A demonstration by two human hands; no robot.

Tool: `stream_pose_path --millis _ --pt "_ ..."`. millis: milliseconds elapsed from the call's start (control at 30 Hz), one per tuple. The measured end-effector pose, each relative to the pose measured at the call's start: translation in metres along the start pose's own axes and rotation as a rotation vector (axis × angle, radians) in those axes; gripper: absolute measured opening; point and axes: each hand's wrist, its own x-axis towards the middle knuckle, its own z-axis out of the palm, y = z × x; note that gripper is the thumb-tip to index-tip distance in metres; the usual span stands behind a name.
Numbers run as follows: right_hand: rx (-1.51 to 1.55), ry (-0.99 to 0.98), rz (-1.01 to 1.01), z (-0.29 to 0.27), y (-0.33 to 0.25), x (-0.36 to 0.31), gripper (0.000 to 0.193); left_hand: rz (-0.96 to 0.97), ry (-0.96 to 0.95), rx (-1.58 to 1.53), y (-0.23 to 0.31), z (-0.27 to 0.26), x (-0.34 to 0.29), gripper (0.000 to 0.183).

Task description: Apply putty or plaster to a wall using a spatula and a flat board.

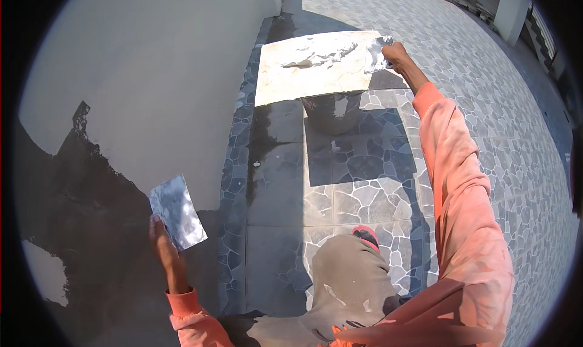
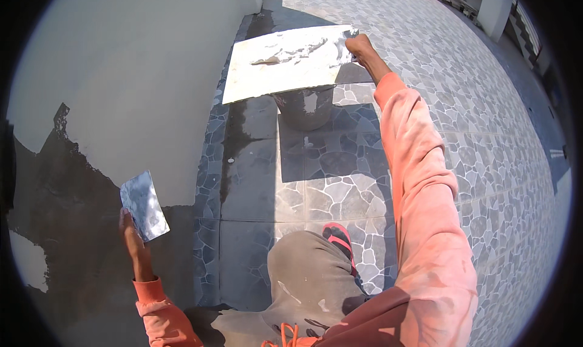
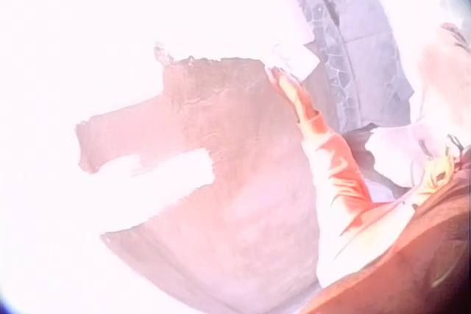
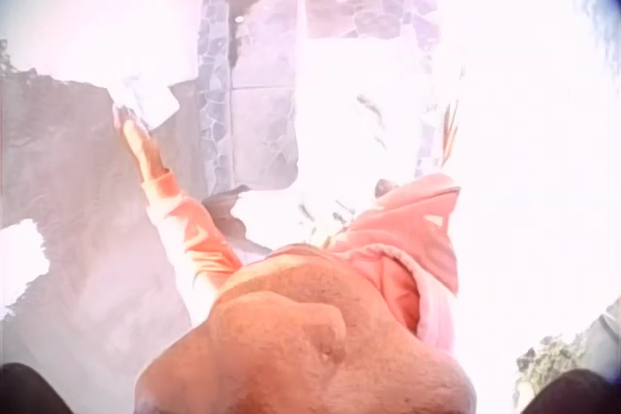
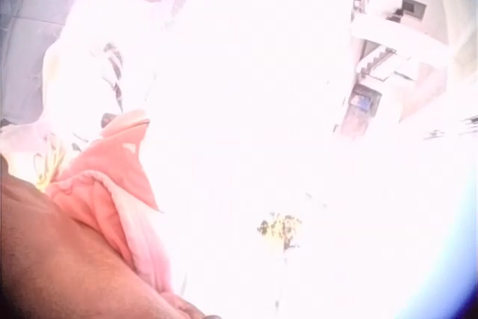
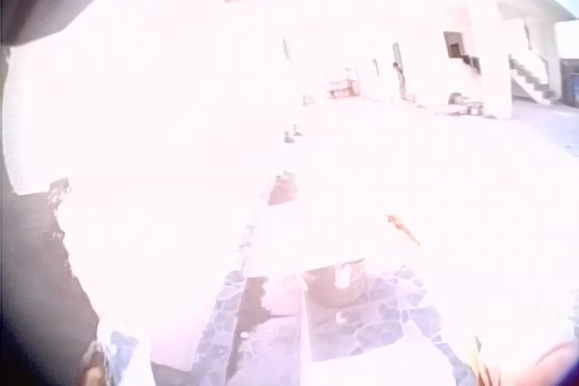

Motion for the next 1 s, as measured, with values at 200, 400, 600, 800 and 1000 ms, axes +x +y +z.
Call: stream_pose_path --millis 200,400,600,800,1000 --pt "-0.143 0.035 0.092 -0.033 0.027 0.085 0.022 -0.145 -0.007 -0.1 -0.042 0.048 0.002 0.047" --pt "-0.314 -0.013 0.159 -0.04 0.047 0.174 0.02 -0.162 -0.061 -0.136 -0.024 0.103 0.001 0.03" --pt "-0.319 -0.217 0.196 0.025 0.039 0.186 0.024 -0.153 0.025 -0.066 0.021 0.125 0.001 0.028" --pt "-0.108 -0.49 0.183 0.034 0.059 0.208 0.016 -0.098 0.024 -0.049 0.053 0.139 -0.001 0.028" --pt "-0.147 -0.467 0.016 0.031 0.036 0.157 0.023 -0.068 0.028 -0.043 0.072 0.146 -0.001 0.027"
